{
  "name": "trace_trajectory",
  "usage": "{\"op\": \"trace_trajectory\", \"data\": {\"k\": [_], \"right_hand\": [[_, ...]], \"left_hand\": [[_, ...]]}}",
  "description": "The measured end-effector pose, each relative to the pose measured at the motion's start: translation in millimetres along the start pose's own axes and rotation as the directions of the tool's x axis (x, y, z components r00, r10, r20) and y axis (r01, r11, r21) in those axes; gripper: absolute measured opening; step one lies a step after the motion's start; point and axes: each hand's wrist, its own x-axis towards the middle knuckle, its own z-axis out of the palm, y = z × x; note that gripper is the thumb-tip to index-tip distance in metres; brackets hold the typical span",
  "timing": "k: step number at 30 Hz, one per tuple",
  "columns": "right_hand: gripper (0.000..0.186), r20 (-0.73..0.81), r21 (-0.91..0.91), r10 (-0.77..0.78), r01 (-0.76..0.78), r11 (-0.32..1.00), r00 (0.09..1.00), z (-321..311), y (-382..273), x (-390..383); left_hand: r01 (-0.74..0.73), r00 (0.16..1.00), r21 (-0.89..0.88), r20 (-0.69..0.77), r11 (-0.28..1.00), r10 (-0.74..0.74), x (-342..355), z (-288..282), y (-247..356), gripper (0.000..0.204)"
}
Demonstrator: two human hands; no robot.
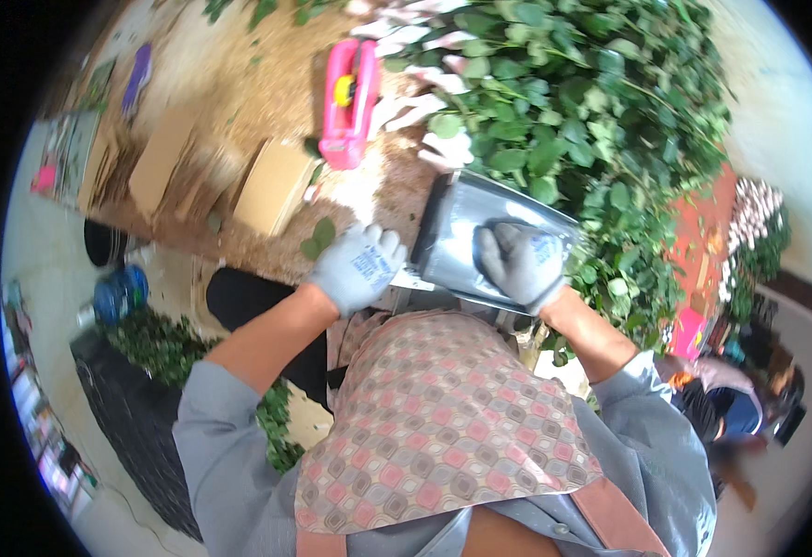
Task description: The person arranges white flower buds and green leaves into a gray plastic tray, then wraps the bundle with cardboard and a plastic sleeve. The person places the finished bundle into a white basket and continues arranging more flowers.
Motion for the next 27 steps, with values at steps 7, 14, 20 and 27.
{"op": "trace_trajectory", "data": {"k": [7,14,20,27], "right_hand": [[0.032,0.005,0.209,0.123,-0.122,0.970,0.992,8.5,17.8,-9.2],[0.049,-0.023,0.477,0.212,-0.175,0.861,0.977,-14.6,14.2,-31.4],[0.101,-0.141,0.710,-0.020,0.115,0.695,0.990,-9.9,21.3,-59.1],[0.105,-0.087,0.486,0.129,-0.071,0.871,0.988,-7.9,-10.1,-75.2]], "left_hand": [[0.046,0.998,0.223,0.026,0.974,-0.053,-10.2,-30.0,7.0,0.010],[0.279,0.924,-0.897,0.154,0.342,-0.350,0.9,-130.0,26.0,0.030],[-0.062,0.912,-0.990,-0.106,0.123,-0.395,85.0,-74.0,75.8,0.039],[-0.051,0.996,-0.806,-0.083,0.590,-0.027,86.4,-71.1,67.2,0.058]]}}
